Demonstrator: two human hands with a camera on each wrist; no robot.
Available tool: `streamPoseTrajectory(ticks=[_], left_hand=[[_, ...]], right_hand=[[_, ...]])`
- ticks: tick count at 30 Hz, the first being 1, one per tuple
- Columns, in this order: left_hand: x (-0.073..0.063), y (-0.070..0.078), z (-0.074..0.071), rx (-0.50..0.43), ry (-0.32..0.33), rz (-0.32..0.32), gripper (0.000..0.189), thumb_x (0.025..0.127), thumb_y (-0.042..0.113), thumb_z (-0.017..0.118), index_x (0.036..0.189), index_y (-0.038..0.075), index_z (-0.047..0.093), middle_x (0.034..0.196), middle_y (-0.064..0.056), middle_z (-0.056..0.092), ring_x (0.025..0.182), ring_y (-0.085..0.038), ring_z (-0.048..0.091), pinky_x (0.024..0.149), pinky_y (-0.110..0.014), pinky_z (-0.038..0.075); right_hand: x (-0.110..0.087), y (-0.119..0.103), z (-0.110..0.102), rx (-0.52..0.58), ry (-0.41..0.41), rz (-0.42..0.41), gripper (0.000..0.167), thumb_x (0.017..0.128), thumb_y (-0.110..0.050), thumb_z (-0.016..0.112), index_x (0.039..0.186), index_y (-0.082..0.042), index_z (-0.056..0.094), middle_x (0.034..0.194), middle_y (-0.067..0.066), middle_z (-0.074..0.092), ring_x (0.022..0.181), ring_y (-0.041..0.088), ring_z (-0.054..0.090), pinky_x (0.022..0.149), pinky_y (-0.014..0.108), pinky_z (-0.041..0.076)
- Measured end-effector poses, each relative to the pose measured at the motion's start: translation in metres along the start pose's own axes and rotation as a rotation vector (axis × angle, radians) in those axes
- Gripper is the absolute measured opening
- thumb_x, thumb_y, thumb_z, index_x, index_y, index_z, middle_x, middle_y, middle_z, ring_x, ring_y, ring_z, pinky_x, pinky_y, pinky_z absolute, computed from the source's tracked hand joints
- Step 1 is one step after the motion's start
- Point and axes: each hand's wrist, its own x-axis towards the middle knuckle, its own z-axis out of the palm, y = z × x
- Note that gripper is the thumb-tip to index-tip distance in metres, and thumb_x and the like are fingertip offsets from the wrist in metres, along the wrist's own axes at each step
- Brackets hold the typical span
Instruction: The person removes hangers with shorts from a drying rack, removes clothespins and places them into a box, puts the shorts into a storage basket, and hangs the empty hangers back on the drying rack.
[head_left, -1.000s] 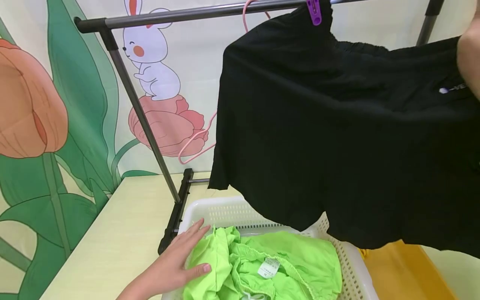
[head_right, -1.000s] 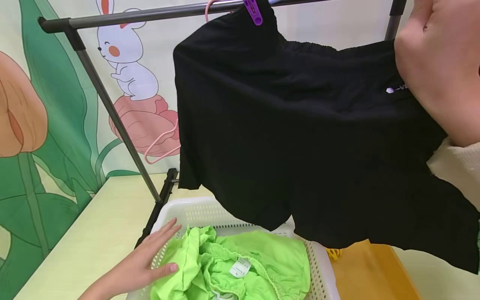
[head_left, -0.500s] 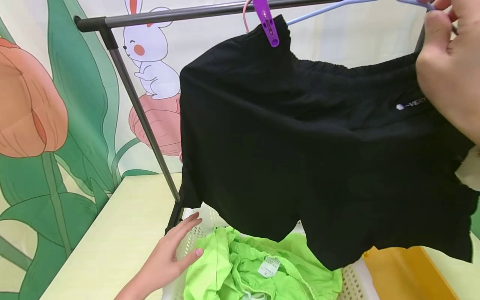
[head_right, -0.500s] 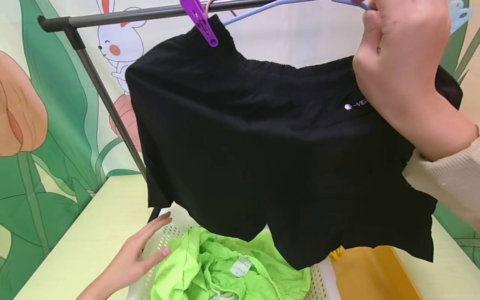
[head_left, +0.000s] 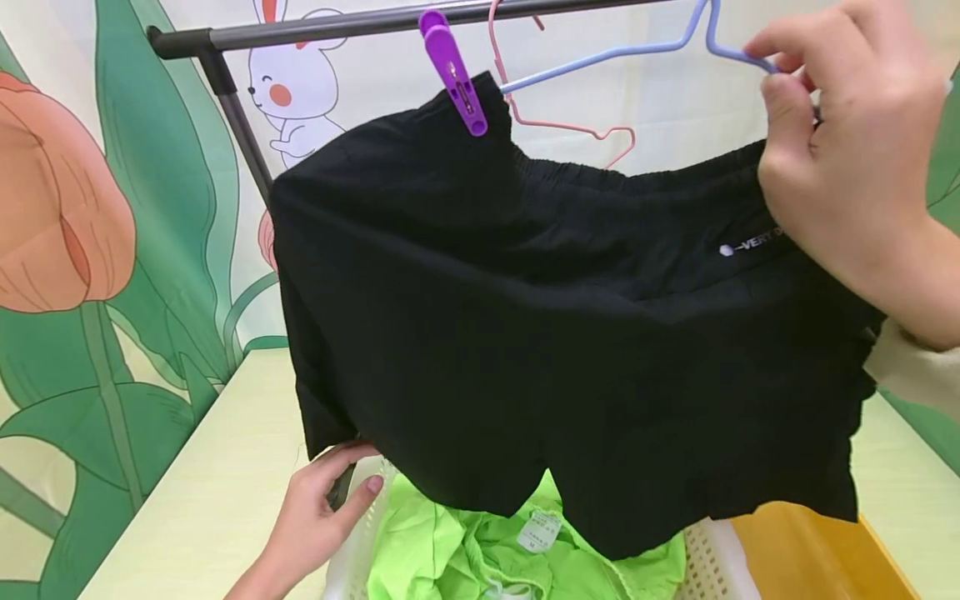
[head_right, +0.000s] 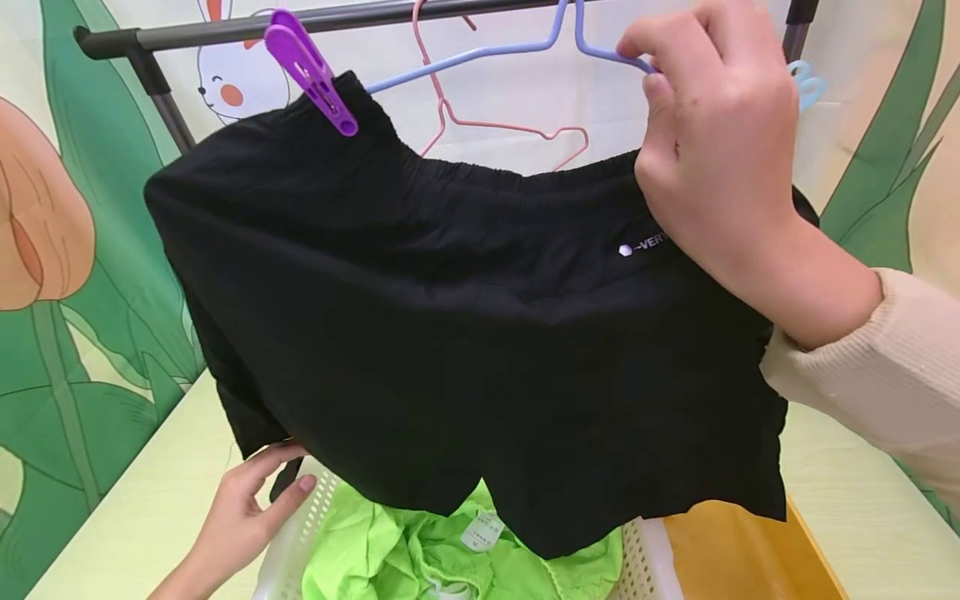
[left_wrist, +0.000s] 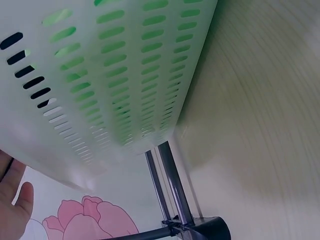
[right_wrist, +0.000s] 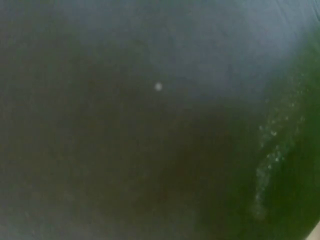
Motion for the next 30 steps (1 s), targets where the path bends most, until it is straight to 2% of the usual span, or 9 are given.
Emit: streamPoseTrajectory(ticks=[2, 6, 13, 16, 21, 27, 30], left_hand=[[0.000, 0.001, -0.001, 0.003, 0.028, -0.002, 0.032, 0.067, -0.008, 0.066, 0.094, 0.010, 0.064, 0.089, 0.000, 0.065, 0.090, -0.001, 0.056, 0.083, -0.007, 0.037], [-0.002, 0.002, -0.003, -0.021, 0.068, 0.007, 0.028, 0.068, -0.010, 0.063, 0.089, 0.008, 0.065, 0.085, 0.000, 0.065, 0.084, 0.000, 0.056, 0.076, -0.009, 0.039], [-0.002, 0.004, -0.007, -0.063, 0.096, 0.032, 0.023, 0.069, -0.013, 0.060, 0.081, 0.006, 0.063, 0.076, -0.002, 0.062, 0.071, 0.002, 0.052, 0.063, -0.012, 0.041], [-0.001, 0.005, -0.007, -0.098, 0.178, 0.102, 0.021, 0.068, -0.015, 0.058, 0.078, 0.003, 0.063, 0.072, -0.003, 0.060, 0.066, 0.001, 0.049, 0.060, -0.012, 0.039], [0.003, 0.009, -0.008, -0.133, 0.327, 0.213, 0.009, 0.077, -0.006, 0.055, 0.074, -0.003, 0.062, 0.071, -0.005, 0.060, 0.067, -0.001, 0.049, 0.063, -0.011, 0.039], [0.015, 0.026, -0.012, -0.131, 0.498, 0.318, 0.021, 0.083, 0.006, 0.054, 0.069, -0.010, 0.058, 0.068, -0.011, 0.058, 0.070, -0.005, 0.052, 0.067, -0.012, 0.039], [0.026, 0.038, -0.013, -0.118, 0.624, 0.376, 0.027, 0.084, 0.011, 0.056, 0.068, -0.011, 0.058, 0.067, -0.014, 0.057, 0.071, -0.010, 0.052, 0.069, -0.015, 0.038]], right_hand=[[-0.005, -0.001, 0.003, 0.002, -0.001, -0.014, 0.026, 0.086, -0.015, 0.041, 0.096, -0.011, 0.065, 0.085, 0.014, 0.058, 0.076, 0.027, 0.050, 0.066, 0.025, 0.030], [-0.010, -0.017, 0.004, 0.050, -0.016, -0.013, 0.026, 0.085, -0.010, 0.040, 0.094, -0.007, 0.064, 0.083, 0.017, 0.054, 0.075, 0.029, 0.048, 0.065, 0.025, 0.030], [-0.015, -0.047, 0.003, 0.117, -0.041, 0.054, 0.021, 0.085, -0.001, 0.041, 0.090, 0.000, 0.062, 0.081, 0.021, 0.052, 0.077, 0.031, 0.048, 0.065, 0.027, 0.031], [-0.019, -0.054, 0.003, 0.127, -0.062, 0.034, 0.019, 0.085, 0.000, 0.042, 0.089, 0.002, 0.060, 0.080, 0.022, 0.050, 0.078, 0.033, 0.047, 0.063, 0.032, 0.032], [-0.028, -0.060, 0.005, 0.155, -0.082, -0.029, 0.018, 0.086, 0.001, 0.041, 0.089, 0.003, 0.058, 0.078, 0.022, 0.050, 0.074, 0.033, 0.045, 0.061, 0.037, 0.031], [-0.039, -0.066, 0.009, 0.178, -0.103, -0.075, 0.016, 0.085, 0.005, 0.042, 0.088, 0.003, 0.058, 0.077, 0.021, 0.049, 0.071, 0.033, 0.044, 0.060, 0.037, 0.031], [-0.044, -0.069, 0.011, 0.193, -0.118, -0.087, 0.016, 0.084, 0.007, 0.043, 0.089, 0.003, 0.058, 0.077, 0.021, 0.049, 0.071, 0.033, 0.044, 0.060, 0.036, 0.031]])
